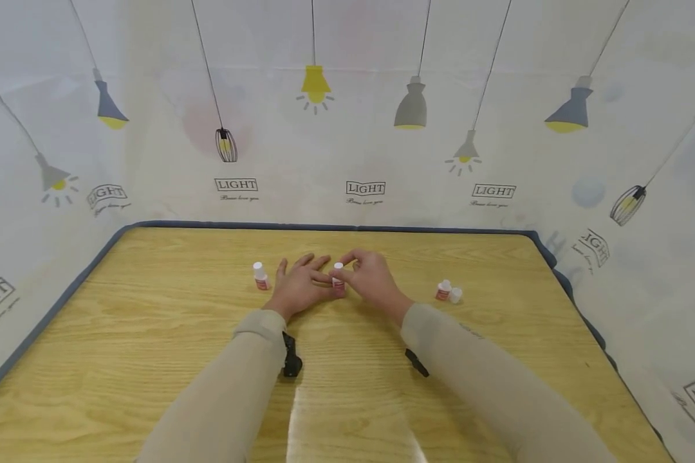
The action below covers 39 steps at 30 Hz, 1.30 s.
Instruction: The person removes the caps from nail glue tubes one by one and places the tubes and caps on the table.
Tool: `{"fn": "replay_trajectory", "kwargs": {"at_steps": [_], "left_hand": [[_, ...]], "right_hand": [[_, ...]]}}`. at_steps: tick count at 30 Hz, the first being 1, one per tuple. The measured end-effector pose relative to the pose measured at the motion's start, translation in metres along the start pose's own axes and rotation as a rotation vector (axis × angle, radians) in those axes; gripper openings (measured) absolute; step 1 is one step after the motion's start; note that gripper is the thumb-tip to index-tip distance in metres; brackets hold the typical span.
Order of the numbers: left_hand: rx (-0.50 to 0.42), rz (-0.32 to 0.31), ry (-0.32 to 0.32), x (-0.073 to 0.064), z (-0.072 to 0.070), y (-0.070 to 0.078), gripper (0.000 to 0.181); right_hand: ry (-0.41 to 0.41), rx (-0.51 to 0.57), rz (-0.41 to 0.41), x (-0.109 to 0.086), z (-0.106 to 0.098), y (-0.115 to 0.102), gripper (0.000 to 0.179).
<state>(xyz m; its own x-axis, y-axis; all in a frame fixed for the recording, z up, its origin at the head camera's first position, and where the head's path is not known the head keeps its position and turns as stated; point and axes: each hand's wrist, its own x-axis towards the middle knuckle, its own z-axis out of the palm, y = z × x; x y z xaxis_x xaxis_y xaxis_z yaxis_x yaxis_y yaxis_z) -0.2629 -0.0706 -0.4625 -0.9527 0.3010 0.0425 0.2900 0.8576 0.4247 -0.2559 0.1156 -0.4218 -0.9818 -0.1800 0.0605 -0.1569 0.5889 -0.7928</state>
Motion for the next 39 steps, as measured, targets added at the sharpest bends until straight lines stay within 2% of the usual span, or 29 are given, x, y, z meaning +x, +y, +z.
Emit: {"fn": "replay_trajectory", "kwargs": {"at_steps": [8, 12, 21, 27, 34, 39], "left_hand": [[-0.006, -0.009, -0.014, 0.001, -0.002, 0.0, 0.048], [-0.011, -0.017, -0.029, 0.0, -0.005, -0.001, 0.05], [0.002, -0.019, -0.026, -0.001, -0.006, -0.005, 0.049], [-0.007, -0.017, -0.04, 0.0, -0.005, -0.003, 0.048], [-0.002, -0.015, -0.03, 0.0, -0.002, -0.002, 0.05], [0.009, -0.015, -0.033, 0.002, -0.002, -0.001, 0.051]], "right_hand": [[0.021, 0.013, 0.005, 0.001, -0.001, -0.002, 0.024], [-0.013, 0.024, -0.004, 0.002, -0.001, -0.003, 0.02], [-0.116, 0.062, 0.023, 0.0, -0.004, -0.002, 0.031], [-0.12, 0.039, 0.076, -0.003, -0.007, -0.001, 0.031], [-0.132, 0.043, 0.026, -0.003, -0.01, 0.003, 0.021], [-0.156, 0.054, -0.04, -0.004, -0.013, 0.004, 0.022]]}}
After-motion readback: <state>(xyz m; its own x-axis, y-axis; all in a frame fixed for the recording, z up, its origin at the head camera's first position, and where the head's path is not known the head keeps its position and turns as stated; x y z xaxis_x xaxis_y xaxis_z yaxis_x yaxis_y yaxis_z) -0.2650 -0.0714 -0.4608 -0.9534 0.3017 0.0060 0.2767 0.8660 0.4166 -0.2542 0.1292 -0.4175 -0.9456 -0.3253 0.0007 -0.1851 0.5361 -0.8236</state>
